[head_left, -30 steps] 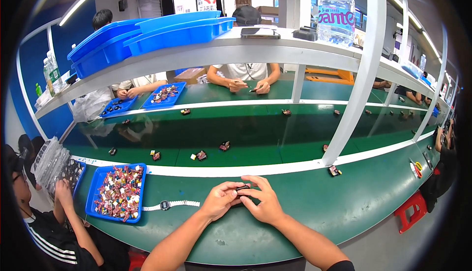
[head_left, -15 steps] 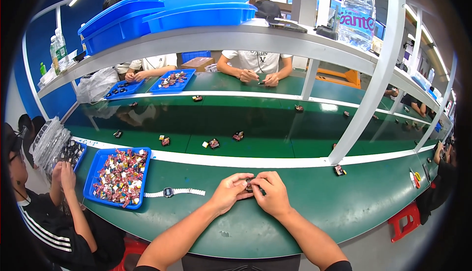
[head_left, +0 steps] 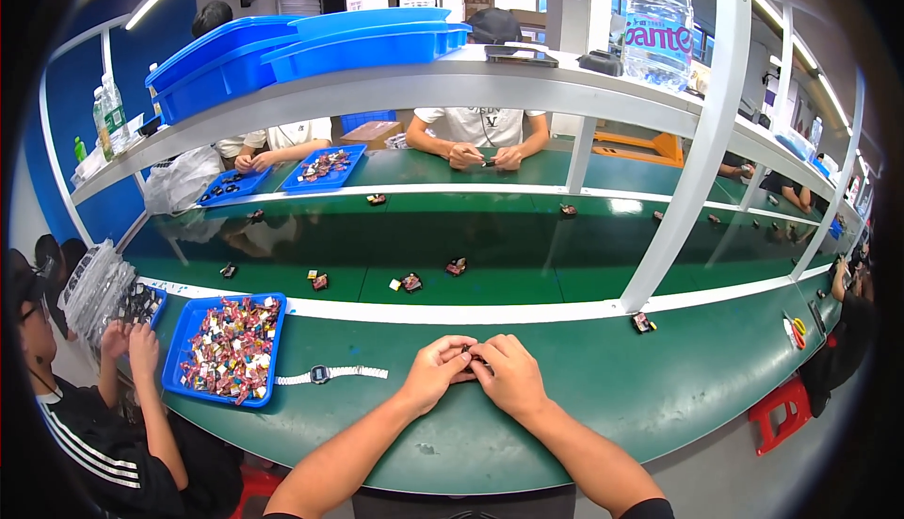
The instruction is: Manually assembling small mechanical or electronic parts on a factory production line.
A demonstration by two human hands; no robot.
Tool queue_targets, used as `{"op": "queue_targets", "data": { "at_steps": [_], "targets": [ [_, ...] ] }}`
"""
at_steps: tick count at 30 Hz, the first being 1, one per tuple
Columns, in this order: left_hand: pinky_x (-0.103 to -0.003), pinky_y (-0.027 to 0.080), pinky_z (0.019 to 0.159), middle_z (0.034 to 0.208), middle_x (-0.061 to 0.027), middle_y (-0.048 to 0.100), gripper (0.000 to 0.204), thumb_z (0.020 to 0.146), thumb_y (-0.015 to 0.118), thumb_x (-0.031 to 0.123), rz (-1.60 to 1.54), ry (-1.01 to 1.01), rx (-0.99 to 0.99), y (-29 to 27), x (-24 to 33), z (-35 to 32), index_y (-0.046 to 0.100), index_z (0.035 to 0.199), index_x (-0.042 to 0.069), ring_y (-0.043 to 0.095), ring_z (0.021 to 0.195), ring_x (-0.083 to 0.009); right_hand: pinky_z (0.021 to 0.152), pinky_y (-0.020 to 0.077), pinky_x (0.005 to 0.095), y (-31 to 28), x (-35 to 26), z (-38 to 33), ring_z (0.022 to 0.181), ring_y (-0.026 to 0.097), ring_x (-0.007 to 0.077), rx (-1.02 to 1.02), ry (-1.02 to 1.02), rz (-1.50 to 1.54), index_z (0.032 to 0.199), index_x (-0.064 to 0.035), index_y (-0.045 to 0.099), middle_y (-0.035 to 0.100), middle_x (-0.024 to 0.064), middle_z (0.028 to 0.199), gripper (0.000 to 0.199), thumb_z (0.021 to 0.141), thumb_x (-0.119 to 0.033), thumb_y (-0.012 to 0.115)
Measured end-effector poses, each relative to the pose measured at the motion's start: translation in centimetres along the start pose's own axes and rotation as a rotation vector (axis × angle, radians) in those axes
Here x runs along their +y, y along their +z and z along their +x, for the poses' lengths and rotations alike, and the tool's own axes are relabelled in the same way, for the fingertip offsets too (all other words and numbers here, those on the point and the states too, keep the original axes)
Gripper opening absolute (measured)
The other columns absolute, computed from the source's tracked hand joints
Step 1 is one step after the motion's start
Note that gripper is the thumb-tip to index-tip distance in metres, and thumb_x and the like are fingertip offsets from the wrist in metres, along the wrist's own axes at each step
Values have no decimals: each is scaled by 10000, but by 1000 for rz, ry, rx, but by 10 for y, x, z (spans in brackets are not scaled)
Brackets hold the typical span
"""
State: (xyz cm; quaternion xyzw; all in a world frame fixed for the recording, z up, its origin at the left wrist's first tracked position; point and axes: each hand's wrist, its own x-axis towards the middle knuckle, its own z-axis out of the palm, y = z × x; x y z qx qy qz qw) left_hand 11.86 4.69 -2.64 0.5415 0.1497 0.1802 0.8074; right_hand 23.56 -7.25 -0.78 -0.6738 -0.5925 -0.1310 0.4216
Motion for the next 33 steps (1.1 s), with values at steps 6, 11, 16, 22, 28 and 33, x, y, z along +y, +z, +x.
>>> {"op": "queue_targets", "data": {
  "at_steps": [6, 11, 16, 22, 28, 33],
  "targets": [
    [-289, 568, 813, 1103, -99, 653, 238, 994, 525, 77, 100, 51, 84, -1, -5, 2, 538, 1210, -21, 647, 977, -148, 656, 530, 265, -2, 4, 2, 788, 622, 140, -7, 316, 388, 1015, 2, 659, 608, 82, 890, 212, 812, -20, 718],
    [-279, 559, 784, 1088, -98, 654, 220, 997, 505, 67, 211, 82, 113, 0, -11, 0, 545, 1191, -28, 641, 955, -129, 647, 541, 244, 6, 7, -3, 702, 641, 118, -100, 467, 497, 995, 21, 658, 655, 80, 860, 181, 844, -58, 721],
    [-270, 543, 760, 1041, -90, 664, 209, 997, 495, 63, 282, 115, 104, -1, -13, 2, 555, 1175, -29, 640, 937, -127, 649, 543, 242, 7, 3, -3, 699, 639, 105, -65, 489, 434, 980, 12, 654, 665, 66, 836, 173, 850, -79, 723],
    [-283, 543, 771, 1050, -86, 661, 248, 1010, 488, 109, 378, 169, 96, -5, -18, 6, 535, 1223, -9, 646, 923, -138, 643, 546, 268, 12, 6, -5, 692, 641, 128, -83, 471, 437, 998, 14, 646, 655, 84, 859, 193, 846, -87, 708],
    [-321, 562, 804, 1078, -155, 653, 315, 999, 500, 114, 116, 160, 214, -8, -2, 3, 482, 1278, -32, 665, 931, -197, 632, 527, 265, 8, 56, 24, 676, 641, 105, 66, 546, 411, 966, 13, 660, 680, 59, 778, 161, 846, -91, 688],
    [-285, 547, 755, 1004, -128, 671, 233, 969, 536, 96, 315, 130, 47, -18, -16, 16, 587, 1152, -38, 661, 854, -160, 647, 545, 321, -13, 186, 51, 684, 694, 192, 292, 870, 214, 897, 14, 678, 723, 122, 779, 275, 756, -174, 821]
  ]
}}
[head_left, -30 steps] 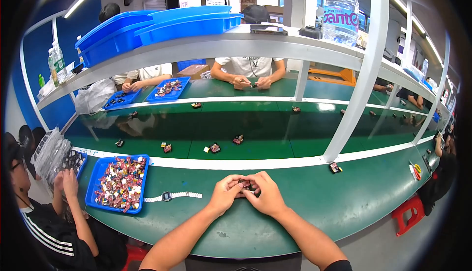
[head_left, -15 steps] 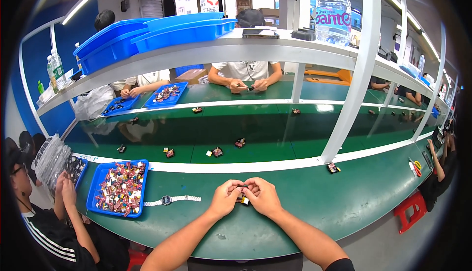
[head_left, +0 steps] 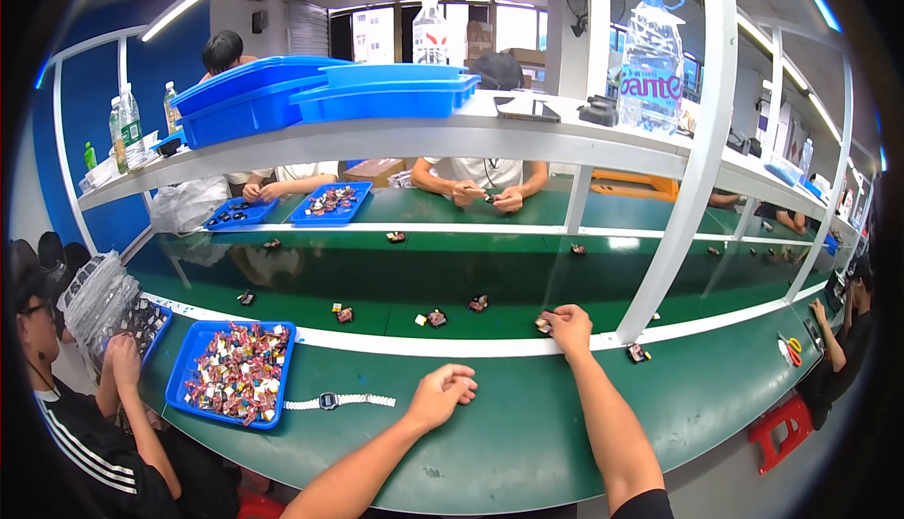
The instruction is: Manually assembling small mechanical or electronic parts on a factory production line.
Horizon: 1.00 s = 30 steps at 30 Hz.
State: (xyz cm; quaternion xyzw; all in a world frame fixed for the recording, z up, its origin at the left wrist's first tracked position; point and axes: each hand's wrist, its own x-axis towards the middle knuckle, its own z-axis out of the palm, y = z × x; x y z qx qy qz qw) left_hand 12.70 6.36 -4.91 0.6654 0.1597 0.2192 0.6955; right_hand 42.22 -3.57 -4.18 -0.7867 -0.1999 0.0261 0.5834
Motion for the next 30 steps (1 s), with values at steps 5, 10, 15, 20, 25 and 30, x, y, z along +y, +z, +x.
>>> {"op": "queue_targets", "data": {
  "at_steps": [5, 10, 15, 20, 25, 30],
  "targets": [
    [-272, 540, 750, 965, -89, 689, 213, 945, 563, 99, 117, -20, 19, -1, 7, -6, 625, 1111, -20, 658, 827, -129, 912, 467, 447, 9, -4, 8, 1029, 582, 336, 145, -187, -585, 1022, -13, 646, 644, 163, 1031, 348, 778, -221, 779],
    [-263, 539, 755, 966, -88, 685, 210, 947, 581, 95, 238, -29, -5, 1, 10, -8, 627, 1114, -23, 651, 827, -124, 1000, 433, 410, 74, -41, -18, 1152, 519, 362, -130, -512, -479, 1287, 15, 534, 591, 178, 1207, 695, 743, -319, 806],
    [-262, 542, 754, 945, -81, 680, 202, 948, 575, 87, 178, -27, -7, 0, 11, -8, 625, 1106, -28, 650, 825, -120, 999, 433, 402, 110, -58, -26, 1158, 519, 334, -217, -299, -555, 1356, -18, 490, 623, 140, 1192, 765, 730, -315, 813],
    [-272, 541, 709, 934, -101, 666, 200, 962, 551, 88, 49, -21, 4, -2, 5, -4, 604, 1110, -36, 647, 787, -140, 943, 469, 392, 102, -47, -19, 1085, 591, 299, -204, -286, -491, 1325, -41, 525, 691, 109, 1074, 714, 711, -252, 821],
    [-277, 524, 634, 937, -118, 636, 282, 1030, 447, 219, -218, -97, 188, -19, 12, -5, 553, 1136, -19, 635, 724, -168, 981, 462, 399, 57, -69, -77, 1135, 590, 265, -658, -432, 23, 1377, -96, 473, 681, 99, 1154, 742, 719, -155, 811],
    [-258, 488, 636, 917, -73, 628, 507, 1047, 373, 453, -381, -317, -188, -27, 25, -3, 575, 1136, -4, 587, 713, -125, 1117, 343, 407, 2, -89, -137, 1304, 455, 282, -995, -548, 57, 1524, -124, 267, 630, 54, 1300, 947, 739, -97, 797]
  ]
}}
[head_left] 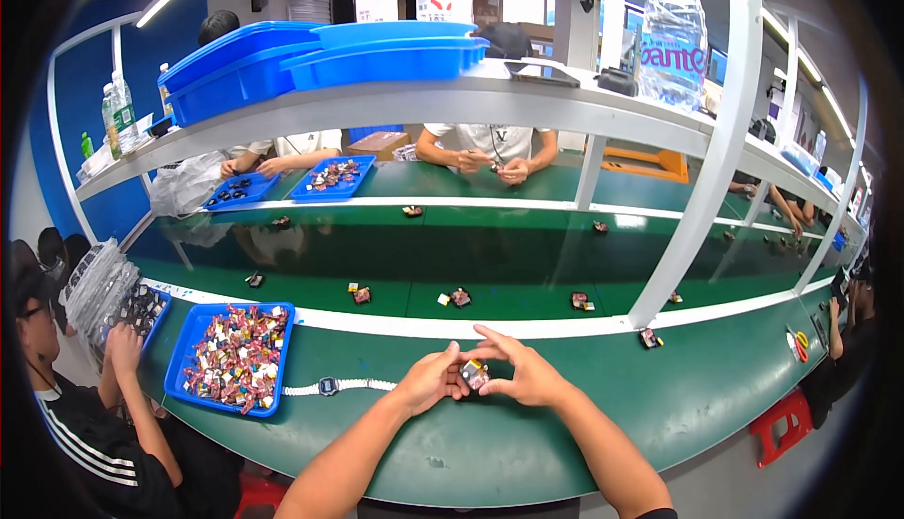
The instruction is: Manually assembling small mechanical or electronic parts on a factory production line.
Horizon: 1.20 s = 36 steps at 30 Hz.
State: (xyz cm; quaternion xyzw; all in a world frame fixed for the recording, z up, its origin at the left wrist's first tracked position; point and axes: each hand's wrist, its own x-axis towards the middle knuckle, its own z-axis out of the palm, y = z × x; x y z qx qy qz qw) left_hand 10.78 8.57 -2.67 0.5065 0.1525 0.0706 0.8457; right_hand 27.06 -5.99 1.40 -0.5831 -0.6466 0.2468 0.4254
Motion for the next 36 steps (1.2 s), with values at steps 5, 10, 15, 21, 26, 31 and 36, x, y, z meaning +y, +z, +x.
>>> {"op": "queue_targets", "data": {
  "at_steps": [5, 10, 15, 21, 26, 31, 36],
  "targets": [
    [-246, 483, 655, 960, -88, 649, 432, 1045, 445, 304, 66, 17, -110, 12, 4, 1, 533, 1312, -23, 594, 783, -131, 1071, 417, 416, 1, -8, -15, 1263, 522, 287, 37, -18, -136, 1546, -149, 227, 516, 115, 1425, 998, 738, -84, 808],
    [-279, 531, 743, 1075, -116, 649, 358, 1034, 461, 168, 7, 120, 114, 13, -3, -2, 507, 1337, -18, 632, 858, -159, 764, 568, 303, 18, -2, -15, 955, 618, 176, 376, 120, -38, 1305, -23, 522, 618, 111, 1051, 526, 823, -38, 733],
    [-379, 559, 915, 1136, -150, 625, 247, 987, 483, 74, -93, 184, 171, 20, -5, 2, 524, 1213, -16, 662, 980, -246, 654, 546, 265, 35, 14, -8, 768, 642, 113, 444, 247, 285, 1130, 13, 630, 674, 78, 916, 228, 912, -55, 634],
    [-404, 547, 922, 1090, -141, 646, 173, 975, 521, 65, -52, 108, 111, 24, -7, -1, 530, 1141, 14, 648, 1010, -233, 681, 558, 262, 28, 10, -2, 798, 640, 114, 524, 308, 272, 1072, 22, 656, 671, 76, 910, 164, 930, -24, 588],
    [-295, 495, 849, 1044, -96, 674, 163, 972, 562, 85, 45, 280, 280, 22, -12, 1, 550, 1127, 34, 624, 951, -136, 717, 566, 272, 30, 11, -6, 846, 651, 133, 357, 316, 203, 1151, 37, 603, 651, 104, 990, 247, 916, -35, 623],
    [-292, 522, 821, 1038, -104, 677, 183, 967, 564, 88, 62, 167, 173, 21, -4, -5, 534, 1137, 25, 633, 929, -150, 727, 555, 290, 29, 15, -5, 804, 673, 153, 467, 290, 273, 1057, 30, 637, 689, 101, 946, 177, 894, -41, 641],
    [-311, 574, 829, 1117, -137, 643, 334, 985, 549, 111, 61, 62, 75, 28, 7, -9, 501, 1301, 14, 663, 973, -195, 711, 553, 316, 19, 7, -12, 803, 678, 198, 454, 72, -73, 979, -29, 673, 684, 79, 946, 111, 868, -33, 664]
  ]
}}
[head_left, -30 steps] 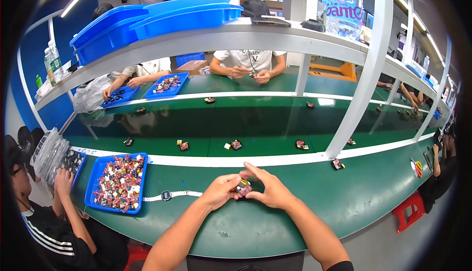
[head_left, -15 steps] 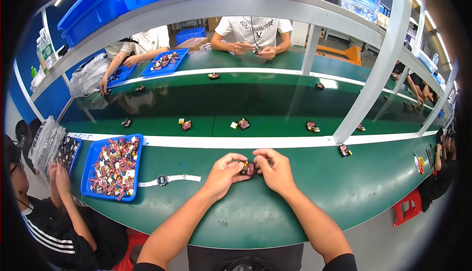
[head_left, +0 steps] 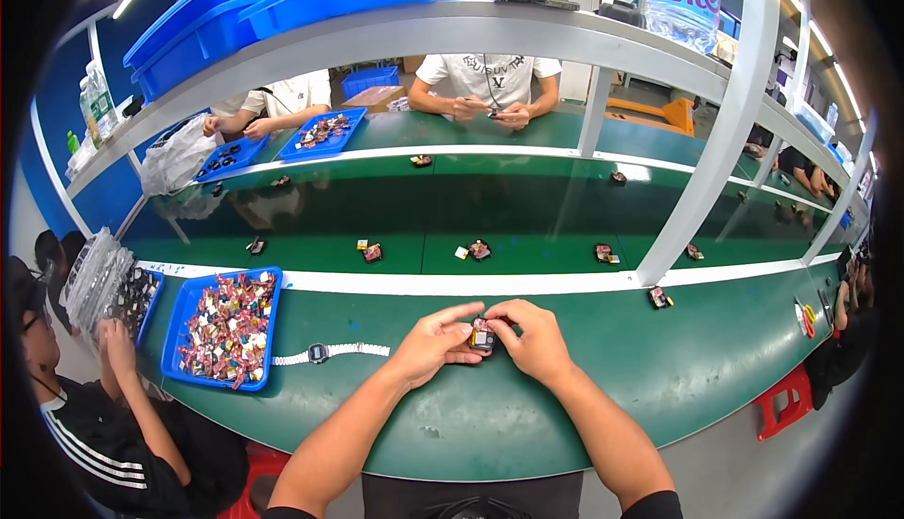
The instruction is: Manually assembling small mechanical or electronic parts on a factory production line.
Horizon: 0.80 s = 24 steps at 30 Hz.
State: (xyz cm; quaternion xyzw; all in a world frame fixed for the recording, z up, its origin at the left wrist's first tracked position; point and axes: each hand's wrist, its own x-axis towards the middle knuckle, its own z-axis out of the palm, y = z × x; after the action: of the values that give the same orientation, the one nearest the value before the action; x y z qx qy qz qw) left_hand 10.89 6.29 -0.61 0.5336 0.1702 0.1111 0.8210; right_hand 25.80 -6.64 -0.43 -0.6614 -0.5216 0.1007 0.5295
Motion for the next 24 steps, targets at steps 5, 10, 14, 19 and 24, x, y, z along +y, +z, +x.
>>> {"op": "queue_targets", "data": {
  "at_steps": [5, 10, 14, 19, 24],
  "targets": [
    [-339, 577, 900, 1161, -128, 614, 352, 982, 545, 79, -31, 1, -7, -3, -10, 4, 493, 1321, 0, 652, 1026, -212, 745, 546, 349, 0, -5, -1, 884, 647, 260, 24, -289, -279, 929, -59, 687, 658, 71, 938, 149, 788, -61, 734],
    [-354, 572, 920, 1187, -131, 601, 255, 969, 552, 40, -91, -6, 15, -7, -11, 3, 531, 1219, -7, 639, 1055, -209, 764, 548, 361, 1, -10, -3, 905, 639, 259, -75, -327, -358, 1014, -72, 668, 632, 63, 1020, 235, 789, -86, 736],
    [-378, 569, 925, 1158, -130, 606, 221, 968, 554, 42, -67, -32, 8, -6, -8, 2, 543, 1183, -7, 641, 1040, -215, 752, 552, 363, -2, -5, -2, 890, 646, 262, -106, -351, -420, 1026, -71, 662, 629, 63, 1025, 240, 794, -77, 723],
    [-400, 565, 924, 1123, -125, 614, 217, 964, 566, 58, -133, -57, -3, -14, -6, 3, 551, 1170, -7, 644, 1026, -224, 689, 561, 342, -1, -8, -2, 832, 659, 236, -89, -376, -393, 1049, -111, 674, 625, 50, 1016, 268, 789, -70, 719],
    [-400, 566, 913, 1115, -125, 616, 214, 970, 558, 77, -168, -69, -10, -15, -6, 2, 554, 1169, -3, 649, 1019, -221, 675, 559, 324, -3, -14, -2, 826, 651, 210, -81, -448, -461, 1065, -126, 676, 625, 27, 1007, 289, 784, -71, 718]
  ]
}}
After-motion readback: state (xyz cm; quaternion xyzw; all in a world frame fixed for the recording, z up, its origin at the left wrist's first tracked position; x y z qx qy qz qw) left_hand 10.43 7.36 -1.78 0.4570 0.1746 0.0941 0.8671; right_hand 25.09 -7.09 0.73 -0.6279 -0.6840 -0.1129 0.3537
